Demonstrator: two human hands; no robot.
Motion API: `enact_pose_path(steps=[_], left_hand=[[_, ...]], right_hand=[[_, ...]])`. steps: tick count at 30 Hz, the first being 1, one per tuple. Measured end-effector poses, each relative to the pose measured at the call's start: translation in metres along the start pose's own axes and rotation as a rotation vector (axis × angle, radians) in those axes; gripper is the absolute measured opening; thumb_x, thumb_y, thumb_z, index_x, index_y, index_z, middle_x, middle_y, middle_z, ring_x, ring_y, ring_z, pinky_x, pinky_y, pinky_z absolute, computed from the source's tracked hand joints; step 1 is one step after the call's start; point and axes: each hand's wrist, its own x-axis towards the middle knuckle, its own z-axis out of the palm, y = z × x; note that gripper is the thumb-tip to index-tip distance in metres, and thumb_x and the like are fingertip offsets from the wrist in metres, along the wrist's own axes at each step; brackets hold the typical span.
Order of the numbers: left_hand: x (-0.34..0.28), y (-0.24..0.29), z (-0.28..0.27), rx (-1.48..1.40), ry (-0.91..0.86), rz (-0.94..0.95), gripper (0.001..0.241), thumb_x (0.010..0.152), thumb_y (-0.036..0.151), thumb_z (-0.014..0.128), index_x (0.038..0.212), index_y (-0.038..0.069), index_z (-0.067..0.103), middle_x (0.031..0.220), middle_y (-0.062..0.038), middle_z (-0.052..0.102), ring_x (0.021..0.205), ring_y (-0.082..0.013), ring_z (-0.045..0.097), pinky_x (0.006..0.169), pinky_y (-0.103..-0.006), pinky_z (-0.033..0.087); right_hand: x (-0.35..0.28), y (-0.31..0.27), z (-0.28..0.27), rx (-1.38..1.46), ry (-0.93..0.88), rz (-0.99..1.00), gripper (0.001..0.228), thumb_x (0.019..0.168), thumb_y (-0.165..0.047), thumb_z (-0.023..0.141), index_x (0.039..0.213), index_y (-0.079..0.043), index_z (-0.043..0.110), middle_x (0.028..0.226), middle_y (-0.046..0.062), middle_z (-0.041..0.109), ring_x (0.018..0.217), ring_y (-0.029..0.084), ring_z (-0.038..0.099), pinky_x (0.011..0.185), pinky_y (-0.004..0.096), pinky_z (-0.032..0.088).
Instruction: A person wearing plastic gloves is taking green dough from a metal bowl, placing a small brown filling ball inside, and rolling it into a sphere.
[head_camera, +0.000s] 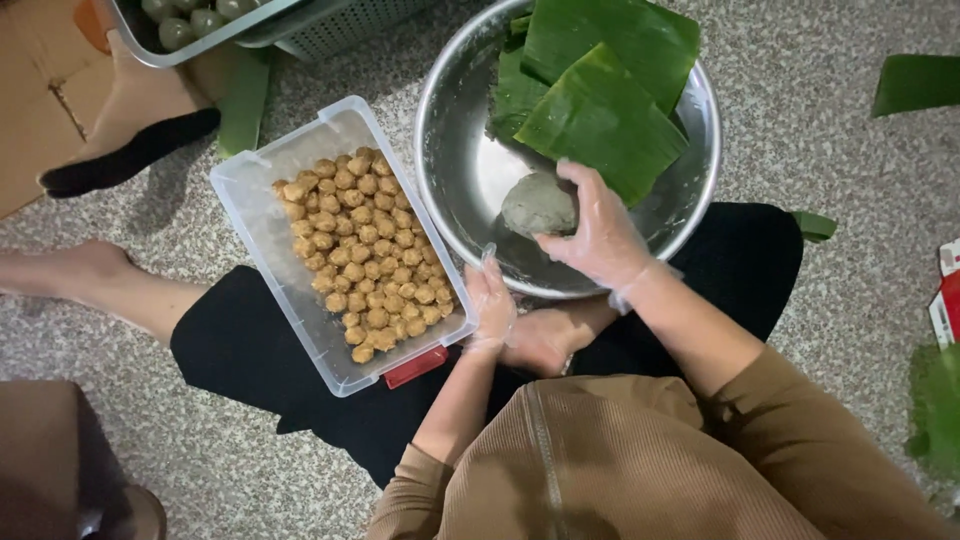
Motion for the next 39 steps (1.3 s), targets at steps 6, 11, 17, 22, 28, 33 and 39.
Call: enact_pose_path(steps=[6,11,17,22,28,33,39], left_hand=[[-0.015,-0.041,0.037,0.328,0.127,-0.019,0.026,0.103,0.047,0.053,0.091,0.030,0.067,0.072,-0.001,0.068,0.067,-0.0254,0.070,0.075,-0.0391,0.059],[-0.021,-0.055,0.049,0.268,0.181,-0.033,0.026,0.101,0.048,0.059,0.094,0.026,0.071,0.076,-0.002,0.071,0.074,-0.0284,0.072,0.079,-0.0411,0.058],[-0.045,-0.097,0.083,0.486,0.237,-0.037,0.025,0.101,0.052,0.057,0.093,0.033,0.071,0.078,0.000,0.071,0.076,-0.0226,0.071,0.086,-0.0403,0.058],[-0.026,-0.053,0.041,0.209,0.117,-0.069,0.024,0.102,0.044,0.058,0.100,0.023,0.072,0.086,-0.008,0.074,0.087,-0.0293,0.072,0.089,-0.0428,0.056],[-0.008,-0.001,-0.006,-0.331,-0.062,-0.134,0.024,0.104,0.021,0.054,0.112,0.001,0.066,0.093,-0.018,0.069,0.084,-0.0267,0.067,0.078,-0.0386,0.054],[0.013,0.029,-0.014,-0.554,-0.225,-0.378,0.034,0.109,0.027,0.043,0.099,0.004,0.065,0.079,-0.010,0.077,0.069,-0.0154,0.065,0.060,-0.0265,0.058],[0.019,0.053,-0.025,-0.386,-0.326,-0.608,0.044,0.102,0.018,0.048,0.133,-0.013,0.049,0.121,-0.033,0.066,0.118,-0.0388,0.064,0.092,-0.0521,0.055]], right_hand=[[0.026,0.027,0.016,-0.157,-0.366,0.005,0.097,0.073,-0.012,0.088,0.155,-0.013,0.035,0.125,0.027,0.054,0.115,0.047,0.062,0.103,0.054,0.049],[0.037,0.050,0.033,-0.312,-0.443,-0.173,0.086,0.071,-0.054,0.087,0.138,-0.009,0.054,0.144,0.020,0.044,0.123,0.045,0.057,0.105,0.050,0.049],[0.054,0.092,0.093,-0.466,-0.365,-0.240,0.046,0.087,-0.053,0.070,0.110,-0.013,0.072,0.098,0.013,0.072,0.100,0.034,0.067,0.086,0.049,0.054],[0.027,0.024,0.074,-0.621,-0.589,-0.430,0.052,0.098,-0.044,0.055,0.143,-0.017,0.057,0.148,0.019,0.051,0.139,0.048,0.040,0.110,0.064,0.033],[0.005,0.052,0.045,-0.506,-0.563,-0.632,0.050,0.094,-0.043,0.063,0.135,-0.014,0.059,0.139,0.017,0.053,0.135,0.047,0.043,0.102,0.066,0.044],[0.024,0.086,0.100,-0.622,-0.537,-0.583,0.054,0.093,-0.056,0.061,0.133,-0.019,0.060,0.126,0.015,0.057,0.129,0.046,0.047,0.100,0.067,0.045],[0.070,0.134,0.183,-0.562,-0.025,-0.715,0.041,0.090,-0.050,0.055,0.063,-0.020,0.059,0.065,0.006,0.052,0.057,0.029,0.055,0.047,0.045,0.043]])
